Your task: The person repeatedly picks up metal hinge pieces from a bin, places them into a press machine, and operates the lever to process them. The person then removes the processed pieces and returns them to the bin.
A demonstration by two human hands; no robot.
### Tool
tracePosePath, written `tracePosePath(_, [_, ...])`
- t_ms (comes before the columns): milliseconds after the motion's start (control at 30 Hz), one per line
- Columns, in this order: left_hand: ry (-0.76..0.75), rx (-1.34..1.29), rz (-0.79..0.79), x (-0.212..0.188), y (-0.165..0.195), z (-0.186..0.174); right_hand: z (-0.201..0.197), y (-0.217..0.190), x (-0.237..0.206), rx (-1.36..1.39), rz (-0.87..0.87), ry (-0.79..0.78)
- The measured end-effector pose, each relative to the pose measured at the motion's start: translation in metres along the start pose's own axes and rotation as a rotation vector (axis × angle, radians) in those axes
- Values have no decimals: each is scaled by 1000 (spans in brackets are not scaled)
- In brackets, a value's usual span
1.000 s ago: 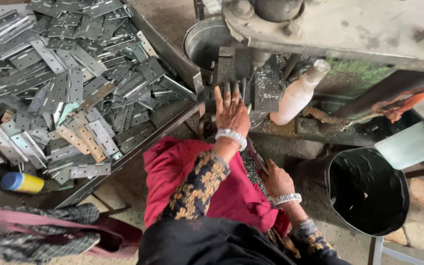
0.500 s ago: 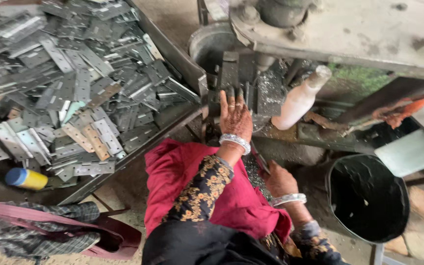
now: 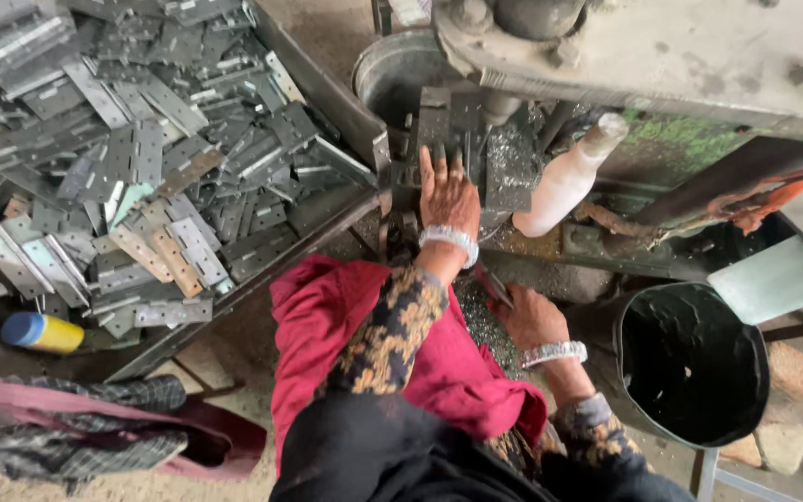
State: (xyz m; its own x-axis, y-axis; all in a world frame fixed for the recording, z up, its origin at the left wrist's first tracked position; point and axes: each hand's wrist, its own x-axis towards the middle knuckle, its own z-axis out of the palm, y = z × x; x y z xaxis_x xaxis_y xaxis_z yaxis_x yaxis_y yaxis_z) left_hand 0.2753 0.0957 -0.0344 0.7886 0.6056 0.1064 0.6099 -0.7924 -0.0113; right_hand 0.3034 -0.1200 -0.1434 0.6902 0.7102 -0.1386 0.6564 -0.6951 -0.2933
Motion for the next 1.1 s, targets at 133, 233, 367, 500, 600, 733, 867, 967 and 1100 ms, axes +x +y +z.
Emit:
tracePosePath(133, [286, 64, -32, -1, 0, 0, 13, -7, -16, 89, 55, 90])
tracePosePath(233, [318, -39, 6, -6, -4, -1, 13, -7, -18, 134, 57, 99])
tracePosePath(367, [-42, 57, 29, 10, -9, -12, -1, 3, -1, 23, -13, 40])
tracePosePath(500, [22, 38, -12, 23, -6, -13, 9, -2, -11, 70, 10, 89])
tracePosePath(600, [67, -16, -15, 16, -4, -3, 18, -4, -20, 135, 42, 85])
tracePosePath(733, [37, -18, 5, 20, -10, 2, 9, 5, -5, 23, 26, -43])
tracePosePath(867, [-42, -66, -56, 41, -7, -2, 11, 10, -1, 74, -38, 53])
tracePosePath(967, [71, -18, -43, 45, -2, -3, 31, 5, -16, 91, 83, 53])
tracePosePath(1100, [207, 55, -65, 17, -1, 3, 25, -2, -27, 70, 86, -15])
